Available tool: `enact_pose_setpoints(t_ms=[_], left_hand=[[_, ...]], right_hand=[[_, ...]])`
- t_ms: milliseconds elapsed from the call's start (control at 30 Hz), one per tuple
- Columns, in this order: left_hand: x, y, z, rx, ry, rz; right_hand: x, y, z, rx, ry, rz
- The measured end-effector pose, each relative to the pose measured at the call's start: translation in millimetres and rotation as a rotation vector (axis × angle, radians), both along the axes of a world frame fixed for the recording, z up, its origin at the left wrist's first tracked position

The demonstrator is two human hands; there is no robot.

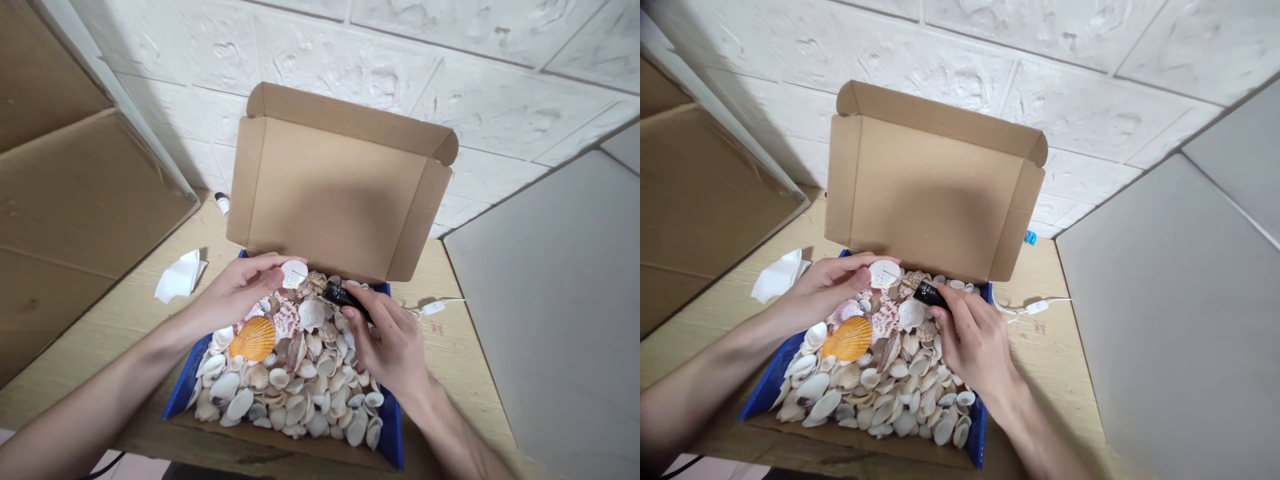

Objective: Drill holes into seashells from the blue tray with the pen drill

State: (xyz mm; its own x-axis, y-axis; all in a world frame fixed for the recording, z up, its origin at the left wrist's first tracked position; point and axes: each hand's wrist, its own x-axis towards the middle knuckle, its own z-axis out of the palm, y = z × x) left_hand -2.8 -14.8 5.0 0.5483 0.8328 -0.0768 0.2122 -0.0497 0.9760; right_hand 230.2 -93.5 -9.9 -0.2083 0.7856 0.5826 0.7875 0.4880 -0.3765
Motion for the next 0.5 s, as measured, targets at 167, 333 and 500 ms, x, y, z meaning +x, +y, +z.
enact_pose_setpoints(t_ms=[167,333,500], left_hand=[[0.0,1.1,0.6,0.011,-0.024,-0.012],[0.3,0.2,1.2,-0.126,-0.081,0.003],[-0.3,0.5,-1.8,-0.165,-0.108,0.037]], right_hand=[[0.4,-0.1,-0.8,0.002,-0.011,0.014],[0.5,0.5,-1.1,0.014,-0.025,0.007],[0.2,2.0,-1.2,0.044,-0.054,-0.003]])
